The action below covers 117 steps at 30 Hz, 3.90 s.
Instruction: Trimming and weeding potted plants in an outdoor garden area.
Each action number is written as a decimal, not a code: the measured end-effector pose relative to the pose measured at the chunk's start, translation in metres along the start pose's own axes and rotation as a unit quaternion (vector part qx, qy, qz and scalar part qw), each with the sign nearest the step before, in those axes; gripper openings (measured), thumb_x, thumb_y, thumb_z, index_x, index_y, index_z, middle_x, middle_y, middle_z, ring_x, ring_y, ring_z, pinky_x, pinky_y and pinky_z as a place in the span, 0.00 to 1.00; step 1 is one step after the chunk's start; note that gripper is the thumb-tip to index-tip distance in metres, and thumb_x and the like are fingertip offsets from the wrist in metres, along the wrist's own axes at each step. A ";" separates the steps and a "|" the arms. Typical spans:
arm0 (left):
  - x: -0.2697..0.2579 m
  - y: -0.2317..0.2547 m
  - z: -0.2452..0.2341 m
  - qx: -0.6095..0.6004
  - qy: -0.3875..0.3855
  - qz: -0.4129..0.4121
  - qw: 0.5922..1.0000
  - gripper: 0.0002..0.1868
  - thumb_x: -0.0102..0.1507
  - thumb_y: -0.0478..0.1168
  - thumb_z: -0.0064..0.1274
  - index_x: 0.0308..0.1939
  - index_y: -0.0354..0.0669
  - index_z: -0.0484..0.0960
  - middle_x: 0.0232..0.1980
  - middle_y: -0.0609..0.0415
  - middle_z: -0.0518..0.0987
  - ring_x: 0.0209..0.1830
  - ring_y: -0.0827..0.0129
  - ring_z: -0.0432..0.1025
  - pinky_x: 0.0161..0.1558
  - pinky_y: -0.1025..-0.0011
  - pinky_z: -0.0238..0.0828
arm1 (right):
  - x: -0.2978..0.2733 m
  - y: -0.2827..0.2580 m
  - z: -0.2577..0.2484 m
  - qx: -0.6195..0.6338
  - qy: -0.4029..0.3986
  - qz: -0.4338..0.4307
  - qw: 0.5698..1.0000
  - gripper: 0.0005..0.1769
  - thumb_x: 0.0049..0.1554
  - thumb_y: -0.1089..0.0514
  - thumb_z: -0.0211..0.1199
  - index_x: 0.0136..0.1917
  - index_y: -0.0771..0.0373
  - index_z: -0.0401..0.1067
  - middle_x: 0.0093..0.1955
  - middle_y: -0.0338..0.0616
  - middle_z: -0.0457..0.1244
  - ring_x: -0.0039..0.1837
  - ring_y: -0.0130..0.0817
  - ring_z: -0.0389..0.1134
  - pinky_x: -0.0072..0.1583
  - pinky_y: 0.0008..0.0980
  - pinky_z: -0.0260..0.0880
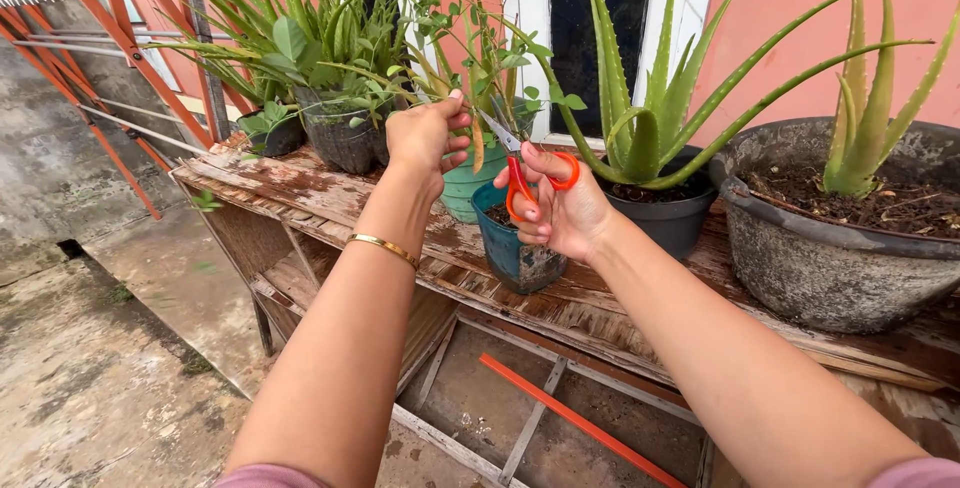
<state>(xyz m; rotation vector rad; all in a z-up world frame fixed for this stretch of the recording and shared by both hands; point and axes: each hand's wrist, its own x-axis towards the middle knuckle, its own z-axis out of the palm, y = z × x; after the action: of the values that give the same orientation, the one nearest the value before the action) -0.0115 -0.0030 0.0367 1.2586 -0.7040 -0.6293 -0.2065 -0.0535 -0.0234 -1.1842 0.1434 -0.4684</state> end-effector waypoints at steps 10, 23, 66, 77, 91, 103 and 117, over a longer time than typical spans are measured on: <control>0.004 -0.001 -0.011 -0.055 -0.021 -0.032 0.998 0.10 0.64 0.45 0.59 0.40 0.41 0.85 0.36 0.58 0.82 0.31 0.68 0.76 0.35 0.67 0.80 | 0.005 0.006 -0.003 -0.030 0.007 0.002 1.000 0.31 0.60 0.31 0.55 0.49 0.64 0.71 0.24 0.37 0.54 0.24 0.28 0.48 0.30 0.29 0.49; 0.010 -0.009 -0.010 -0.084 -0.046 -0.046 0.994 0.10 0.64 0.42 0.58 0.41 0.38 0.83 0.38 0.55 0.82 0.35 0.65 0.78 0.38 0.63 0.85 | 0.021 -0.002 0.002 0.014 -0.007 0.019 1.000 0.35 0.59 0.27 0.54 0.48 0.62 0.71 0.24 0.36 0.54 0.24 0.29 0.48 0.31 0.30 0.48; -0.010 -0.015 -0.039 -0.030 -0.160 -0.150 0.975 0.09 0.62 0.47 0.63 0.36 0.48 0.83 0.33 0.65 0.80 0.30 0.77 0.70 0.34 0.76 0.73 | 0.014 -0.002 0.040 -0.013 0.045 -0.013 0.999 0.28 0.51 0.31 0.64 0.41 0.60 0.73 0.22 0.36 0.58 0.22 0.24 0.51 0.28 0.25 0.52; -0.081 -0.090 0.028 -0.015 -0.241 -0.134 0.961 0.10 0.60 0.43 0.64 0.43 0.47 0.83 0.34 0.61 0.82 0.28 0.77 0.72 0.32 0.77 0.74 | -0.085 0.004 -0.006 -0.299 0.237 -0.019 0.924 0.19 0.47 0.55 0.75 0.52 0.60 0.79 0.36 0.38 0.71 0.30 0.20 0.65 0.30 0.21 0.60; -0.120 -0.177 0.107 0.024 -0.217 -0.244 0.945 0.11 0.63 0.39 0.58 0.50 0.48 0.84 0.45 0.58 0.82 0.32 0.72 0.75 0.37 0.68 0.77 | -0.164 0.040 -0.112 -0.503 0.439 0.125 0.734 0.23 0.41 0.54 0.81 0.51 0.57 0.80 0.37 0.40 0.71 0.34 0.24 0.69 0.38 0.28 0.69; -0.094 -0.082 0.077 0.050 0.099 0.007 0.994 0.12 0.62 0.45 0.60 0.42 0.41 0.83 0.42 0.54 0.84 0.40 0.71 0.76 0.47 0.69 0.73 | -0.132 0.042 -0.088 -0.483 0.374 0.050 0.790 0.24 0.42 0.45 0.81 0.46 0.61 0.79 0.33 0.36 0.69 0.35 0.23 0.66 0.40 0.26 0.66; -0.007 -0.070 0.052 -0.094 -0.100 -0.063 0.989 0.09 0.65 0.45 0.54 0.48 0.52 0.82 0.34 0.63 0.76 0.29 0.72 0.71 0.40 0.64 0.76 | -0.064 -0.046 -0.044 -0.339 0.169 0.112 0.919 0.23 0.48 0.40 0.71 0.47 0.59 0.76 0.25 0.33 0.55 0.25 0.23 0.51 0.30 0.26 0.45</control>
<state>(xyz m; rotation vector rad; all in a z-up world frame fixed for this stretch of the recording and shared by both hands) -0.0584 -0.0436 -0.0247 1.0802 -0.7158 -0.9141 -0.2918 -0.0771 -0.0069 -1.7294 0.7834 -0.4275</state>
